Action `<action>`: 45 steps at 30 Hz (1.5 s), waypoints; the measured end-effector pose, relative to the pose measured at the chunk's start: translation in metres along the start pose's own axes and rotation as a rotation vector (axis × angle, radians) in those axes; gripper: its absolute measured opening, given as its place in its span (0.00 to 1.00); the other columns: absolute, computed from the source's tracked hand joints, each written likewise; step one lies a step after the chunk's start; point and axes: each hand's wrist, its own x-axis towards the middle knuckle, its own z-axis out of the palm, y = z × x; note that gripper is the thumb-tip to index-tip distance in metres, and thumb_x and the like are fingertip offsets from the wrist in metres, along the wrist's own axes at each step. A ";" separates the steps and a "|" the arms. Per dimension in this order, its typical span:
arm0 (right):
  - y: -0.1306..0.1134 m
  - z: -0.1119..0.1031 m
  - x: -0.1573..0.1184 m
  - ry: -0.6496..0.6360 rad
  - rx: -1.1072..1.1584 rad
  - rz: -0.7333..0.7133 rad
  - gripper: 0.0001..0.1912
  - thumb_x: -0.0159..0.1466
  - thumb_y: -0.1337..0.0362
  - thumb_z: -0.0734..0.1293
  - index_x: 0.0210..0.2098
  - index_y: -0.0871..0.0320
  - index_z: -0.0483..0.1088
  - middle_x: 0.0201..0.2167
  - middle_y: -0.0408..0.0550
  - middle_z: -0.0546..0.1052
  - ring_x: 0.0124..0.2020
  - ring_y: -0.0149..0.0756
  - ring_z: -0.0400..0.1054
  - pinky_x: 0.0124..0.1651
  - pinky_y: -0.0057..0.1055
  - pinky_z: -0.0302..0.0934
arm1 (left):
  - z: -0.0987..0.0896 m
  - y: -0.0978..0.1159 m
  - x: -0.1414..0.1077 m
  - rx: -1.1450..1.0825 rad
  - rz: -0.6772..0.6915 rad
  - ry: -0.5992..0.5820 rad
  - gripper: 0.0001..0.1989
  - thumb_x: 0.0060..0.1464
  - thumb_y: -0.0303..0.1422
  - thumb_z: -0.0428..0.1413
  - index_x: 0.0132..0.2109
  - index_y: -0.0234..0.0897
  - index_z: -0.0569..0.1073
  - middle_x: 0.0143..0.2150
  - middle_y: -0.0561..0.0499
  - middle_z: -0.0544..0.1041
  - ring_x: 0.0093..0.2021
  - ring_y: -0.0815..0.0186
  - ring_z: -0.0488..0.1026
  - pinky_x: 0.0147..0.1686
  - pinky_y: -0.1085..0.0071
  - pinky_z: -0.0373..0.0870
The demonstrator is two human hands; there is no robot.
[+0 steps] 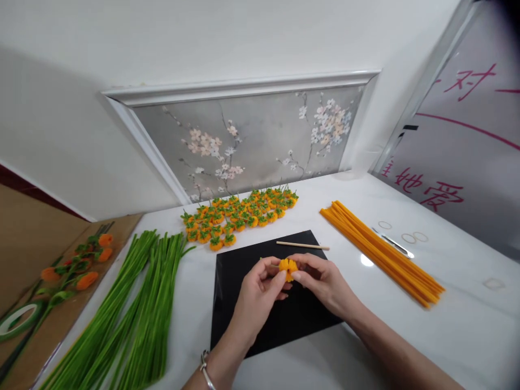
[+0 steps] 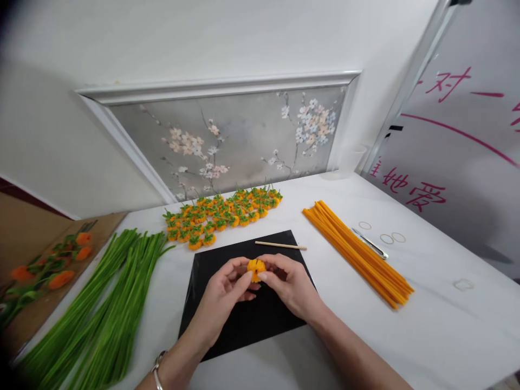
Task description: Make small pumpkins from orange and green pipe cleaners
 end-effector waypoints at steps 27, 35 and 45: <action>0.001 0.008 -0.005 0.062 -0.132 -0.179 0.18 0.60 0.63 0.69 0.49 0.55 0.67 0.44 0.51 0.73 0.38 0.36 0.72 0.42 0.32 0.70 | -0.001 -0.004 0.003 -0.010 0.085 0.078 0.12 0.52 0.36 0.59 0.43 0.36 0.75 0.39 0.49 0.77 0.38 0.63 0.76 0.37 0.70 0.76; -0.001 0.003 -0.004 0.044 -0.242 -0.246 0.08 0.62 0.68 0.65 0.41 0.55 0.73 0.39 0.47 0.75 0.38 0.35 0.70 0.40 0.28 0.66 | -0.004 -0.007 0.002 0.063 0.234 -0.125 0.14 0.50 0.29 0.61 0.46 0.37 0.76 0.44 0.48 0.75 0.45 0.61 0.74 0.46 0.67 0.72; 0.001 -0.003 0.001 -0.095 -0.056 -0.048 0.12 0.64 0.59 0.64 0.44 0.56 0.72 0.37 0.47 0.77 0.36 0.35 0.71 0.40 0.31 0.66 | -0.010 -0.007 0.007 0.152 0.204 -0.114 0.16 0.50 0.30 0.62 0.47 0.39 0.75 0.43 0.49 0.74 0.41 0.66 0.73 0.38 0.76 0.72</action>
